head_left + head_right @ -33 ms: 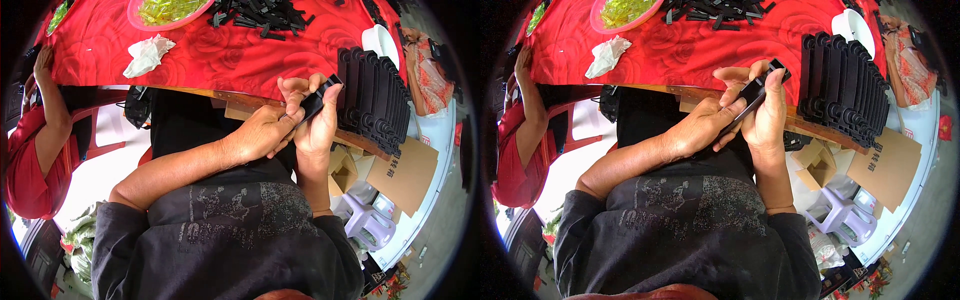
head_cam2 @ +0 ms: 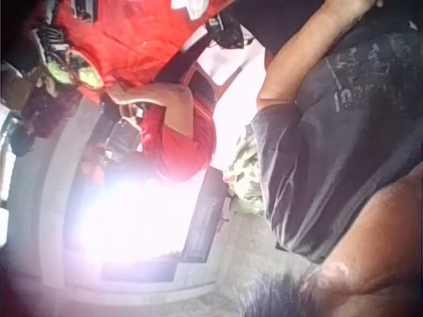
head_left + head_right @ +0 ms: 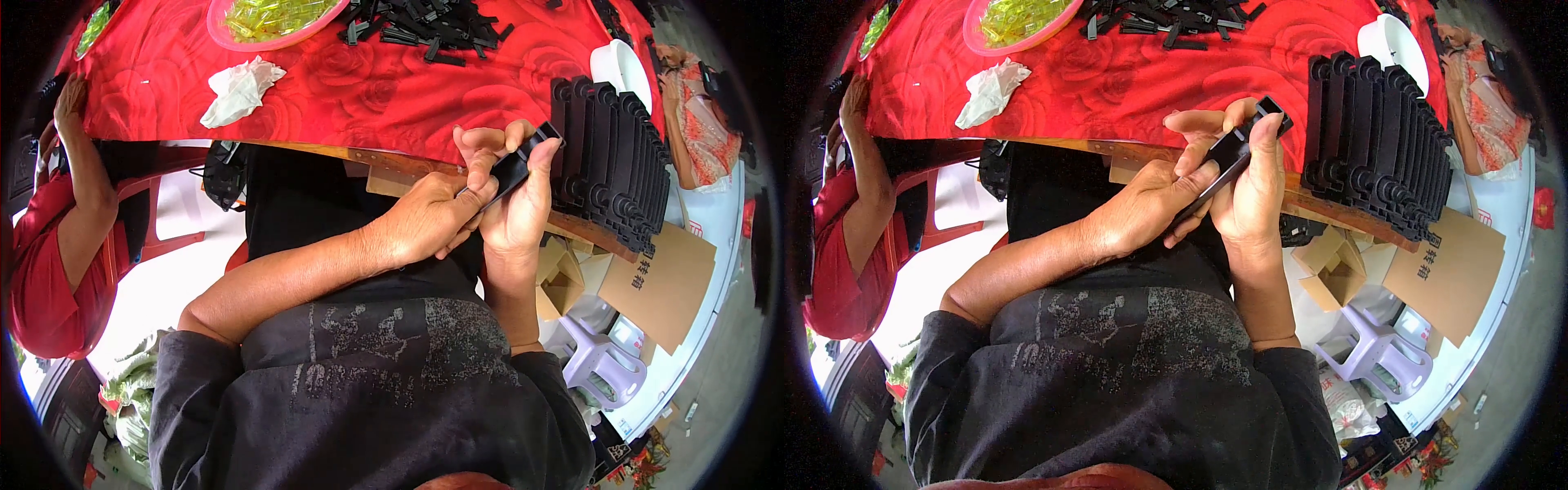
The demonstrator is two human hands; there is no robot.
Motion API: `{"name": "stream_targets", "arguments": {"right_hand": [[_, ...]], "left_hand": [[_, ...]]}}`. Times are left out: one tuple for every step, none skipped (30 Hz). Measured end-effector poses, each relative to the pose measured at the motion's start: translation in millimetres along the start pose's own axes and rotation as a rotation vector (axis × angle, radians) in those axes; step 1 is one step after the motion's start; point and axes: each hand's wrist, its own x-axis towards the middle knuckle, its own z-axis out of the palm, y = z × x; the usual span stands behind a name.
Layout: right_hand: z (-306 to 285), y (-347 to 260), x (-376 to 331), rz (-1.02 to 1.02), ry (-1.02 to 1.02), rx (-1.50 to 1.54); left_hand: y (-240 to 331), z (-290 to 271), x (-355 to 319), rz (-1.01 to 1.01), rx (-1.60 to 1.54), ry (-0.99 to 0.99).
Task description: The person assembles level components by placing a vial into a plastic housing and pressing an insert piece into the housing by hand.
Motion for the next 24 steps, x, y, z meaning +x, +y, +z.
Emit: {"name": "stream_targets", "arguments": {"right_hand": [[2, -1, 0, -0.021, 0.003, -0.04], [3, -1, -1, -0.043, 0.006, -0.079], [4, -2, -2, -0.046, 0.009, -0.082], [5, -3, -3, -0.054, 0.005, -0.116], [5, -4, -4, -0.063, 0.002, -0.15], [7, -5, -4, -0.065, 0.004, -0.152], [9, -6, -5, -0.086, -0.012, -0.198], [12, -8, -5, -0.106, -0.028, -0.244], [17, -8, -6, -0.106, -0.03, -0.245], [23, -9, -8, -0.112, -0.02, -0.295], [26, -9, -9, -0.118, -0.01, -0.345], [27, -9, -10, -0.119, -0.008, -0.348], [28, -8, -10, -0.135, -0.003, -0.361], [29, -8, -11, -0.15, 0.002, -0.374], [30, -8, -11, -0.15, 0.003, -0.376], [31, -7, -12, -0.158, 0.012, -0.404], [33, -6, -12, -0.166, 0.021, -0.43], [34, -7, -13, -0.167, 0.024, -0.433], [35, -7, -14, -0.172, 0.036, -0.448], [36, -7, -14, -0.177, 0.048, -0.462], [34, -7, -15, -0.177, 0.049, -0.463], [31, -8, -15, -0.165, -0.006, -0.467], [29, -8, -15, -0.152, -0.061, -0.47], [29, -8, -16, -0.152, -0.06, -0.47]], "left_hand": [[-2, 0, 0, -0.007, 0.006, 0.008], [-3, 1, 1, -0.013, 0.013, 0.015], [-1, 2, 0, -0.012, 0.012, 0.011], [1, 2, -1, -0.023, 0.008, 0.006], [3, 3, -1, -0.033, 0.004, 0.0], [3, 3, -1, -0.032, 0.003, -0.004], [3, 3, 0, -0.022, -0.014, -0.01], [2, 4, 0, -0.011, -0.031, -0.017], [-1, 4, 0, -0.009, -0.031, -0.016], [-9, 3, 1, 0.035, -0.042, -0.024], [-13, 3, 1, 0.078, -0.052, -0.031], [-14, 3, 0, 0.078, -0.053, -0.035], [-15, 3, 0, 0.098, -0.054, -0.051], [-15, 3, 0, 0.117, -0.054, -0.067], [-16, 3, -1, 0.118, -0.055, -0.068], [-18, 4, -1, 0.148, -0.073, -0.062], [-18, 4, -2, 0.178, -0.091, -0.054], [-18, 4, -1, 0.178, -0.092, -0.058], [-17, 4, -2, 0.171, -0.071, -0.064], [-16, 4, -2, 0.163, -0.049, -0.07], [-15, 3, -3, 0.163, -0.049, -0.071], [-14, 2, -4, 0.176, -0.028, -0.075], [-12, 1, -5, 0.189, -0.007, -0.079], [-7, 2, -6, 0.188, -0.007, -0.079]]}}
